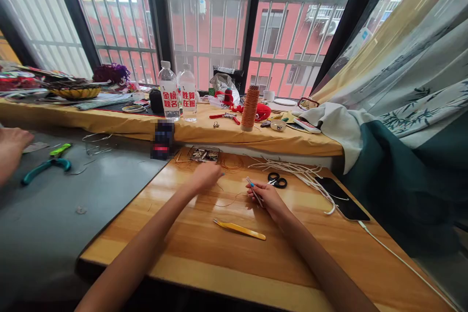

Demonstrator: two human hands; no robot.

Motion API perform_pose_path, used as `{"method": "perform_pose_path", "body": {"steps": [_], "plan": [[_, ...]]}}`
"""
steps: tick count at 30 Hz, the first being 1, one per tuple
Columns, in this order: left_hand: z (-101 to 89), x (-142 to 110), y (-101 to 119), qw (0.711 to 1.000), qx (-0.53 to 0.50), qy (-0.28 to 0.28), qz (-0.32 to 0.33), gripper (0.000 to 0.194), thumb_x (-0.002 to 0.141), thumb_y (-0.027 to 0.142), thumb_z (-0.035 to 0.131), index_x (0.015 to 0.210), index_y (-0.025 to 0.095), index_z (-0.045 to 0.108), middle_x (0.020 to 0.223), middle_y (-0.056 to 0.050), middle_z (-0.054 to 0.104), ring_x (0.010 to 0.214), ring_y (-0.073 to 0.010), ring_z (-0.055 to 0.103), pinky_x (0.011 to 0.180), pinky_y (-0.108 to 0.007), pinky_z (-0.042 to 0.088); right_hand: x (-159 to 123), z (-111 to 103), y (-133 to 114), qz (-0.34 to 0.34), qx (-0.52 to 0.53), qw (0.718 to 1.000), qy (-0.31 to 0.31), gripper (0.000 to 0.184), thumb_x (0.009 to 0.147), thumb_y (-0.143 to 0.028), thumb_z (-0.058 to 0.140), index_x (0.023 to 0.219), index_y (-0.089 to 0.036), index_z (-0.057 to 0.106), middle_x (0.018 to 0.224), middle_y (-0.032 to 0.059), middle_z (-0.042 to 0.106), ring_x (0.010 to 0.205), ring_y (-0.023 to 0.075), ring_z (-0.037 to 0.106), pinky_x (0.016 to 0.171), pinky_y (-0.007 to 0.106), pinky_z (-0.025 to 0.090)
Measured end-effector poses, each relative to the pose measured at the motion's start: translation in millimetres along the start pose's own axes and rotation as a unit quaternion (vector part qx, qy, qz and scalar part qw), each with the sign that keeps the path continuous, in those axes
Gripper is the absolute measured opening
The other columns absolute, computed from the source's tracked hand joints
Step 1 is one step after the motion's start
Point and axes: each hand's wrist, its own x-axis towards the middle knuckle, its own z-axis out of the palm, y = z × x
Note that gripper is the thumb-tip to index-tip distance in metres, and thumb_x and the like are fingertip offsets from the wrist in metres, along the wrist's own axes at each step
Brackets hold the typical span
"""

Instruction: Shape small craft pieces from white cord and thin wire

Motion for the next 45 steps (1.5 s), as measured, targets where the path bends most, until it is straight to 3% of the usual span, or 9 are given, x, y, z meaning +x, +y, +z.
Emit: {"method": "perform_pose_path", "body": {"steps": [3, 8, 15, 20, 24, 27, 30, 35, 45], "plan": [[22.5, 2.5, 19.2, 0.998, 0.019, -0.013, 0.057, 0.021, 0.071, 0.031, 0.051, 0.072, 0.011, 0.054, 0.073, -0.011, 0.057, 0.071, -0.0214, 0.054, 0.064, -0.029, 0.039, 1.2, -0.1, 0.4, -0.002, -0.002, 1.0, -0.005, 0.01, 0.058, -0.021, 0.065, 0.061, -0.013, 0.06, 0.054, -0.0007, 0.054, 0.046, 0.0055, 0.047, 0.046, 0.019, 0.038], [44.4, -4.2, 37.1, 0.993, 0.037, -0.002, 0.115, 0.017, 0.075, 0.02, 0.042, 0.081, 0.009, 0.054, 0.087, -0.016, 0.055, 0.083, -0.0253, 0.052, 0.073, -0.035, 0.039, 2.1, -1.0, 0.0, 0.002, -0.02, 1.0, -0.018, 0.01, 0.057, -0.021, 0.063, 0.061, -0.014, 0.058, 0.05, -0.0034, 0.049, 0.042, 0.0041, 0.042, 0.042, 0.018, 0.032], [39.3, 0.6, 35.8, 0.993, -0.02, 0.047, 0.107, 0.013, 0.075, 0.018, 0.04, 0.076, 0.01, 0.051, 0.083, -0.016, 0.055, 0.08, -0.0233, 0.053, 0.072, -0.034, 0.039, -1.1, -3.1, -1.7, -0.01, -0.052, 0.998, -0.03, 0.016, 0.058, -0.027, 0.059, 0.068, -0.014, 0.056, 0.047, -0.0075, 0.039, 0.039, 0.0031, 0.031, 0.038, 0.018, 0.023], [27.2, 11.1, 33.9, 0.987, -0.13, 0.083, 0.05, 0.014, 0.079, 0.019, 0.032, 0.073, 0.014, 0.043, 0.067, -0.005, 0.056, 0.061, -0.0127, 0.053, 0.056, -0.024, 0.041, -1.4, -0.6, -1.4, 0.004, -0.081, 0.994, -0.066, 0.02, 0.059, -0.034, 0.058, 0.063, -0.016, 0.051, 0.043, -0.0092, 0.034, 0.035, 0.0029, 0.024, 0.037, 0.018, 0.018], [27.4, 14.9, 39.4, 0.945, -0.318, 0.067, 0.047, 0.006, 0.074, 0.018, 0.043, 0.077, 0.014, 0.04, 0.06, 0.002, 0.053, 0.051, -0.007, 0.051, 0.049, -0.018, 0.04, 1.1, 2.7, 2.1, -0.008, -0.11, 0.991, -0.074, 0.022, 0.06, -0.037, 0.058, 0.059, -0.017, 0.05, 0.039, -0.0091, 0.035, 0.033, 0.0033, 0.023, 0.036, 0.019, 0.013], [32.5, 15.4, 43.4, 0.892, -0.445, 0.058, 0.048, 0.015, 0.071, 0.015, 0.047, 0.085, 0.012, 0.042, 0.058, 0.004, 0.05, 0.048, -0.006, 0.048, 0.048, -0.018, 0.04, 2.5, 3.7, 4.0, -0.041, -0.118, 0.99, -0.059, 0.023, 0.061, -0.039, 0.057, 0.06, -0.017, 0.049, 0.04, -0.0092, 0.035, 0.034, 0.0037, 0.023, 0.036, 0.019, 0.013], [37.6, 15.1, 44.1, 0.871, -0.488, 0.045, 0.045, 0.031, 0.069, 0.016, 0.051, 0.099, 0.011, 0.043, 0.057, 0.005, 0.049, 0.047, -0.0061, 0.047, 0.047, -0.018, 0.039, 2.9, 4.1, 3.9, -0.071, -0.115, 0.99, -0.045, 0.026, 0.062, -0.042, 0.055, 0.061, -0.018, 0.045, 0.042, -0.0095, 0.034, 0.036, 0.004, 0.024, 0.037, 0.02, 0.014], [40.1, 14.6, 40.6, 0.89, -0.452, 0.024, 0.059, 0.023, 0.071, 0.021, 0.051, 0.092, 0.011, 0.053, 0.059, 0.003, 0.051, 0.051, -0.0061, 0.047, 0.051, -0.018, 0.038, -1.2, 7.1, 0.1, -0.07, -0.109, 0.989, -0.072, 0.032, 0.062, -0.048, 0.054, 0.061, -0.019, 0.04, 0.044, -0.0096, 0.031, 0.037, 0.0037, 0.021, 0.038, 0.02, 0.014], [28.2, 6.5, 43.9, 0.911, -0.39, 0.065, 0.117, 0.015, 0.075, 0.018, 0.044, 0.077, 0.01, 0.057, 0.058, 0.001, 0.053, 0.055, -0.0069, 0.047, 0.055, -0.017, 0.037, -16.2, 8.0, -11.2, -0.02, -0.117, 0.977, -0.176, 0.03, 0.07, -0.047, 0.048, 0.068, -0.019, 0.038, 0.048, -0.0098, 0.021, 0.041, 0.0041, 0.013, 0.039, 0.019, 0.01]]}}
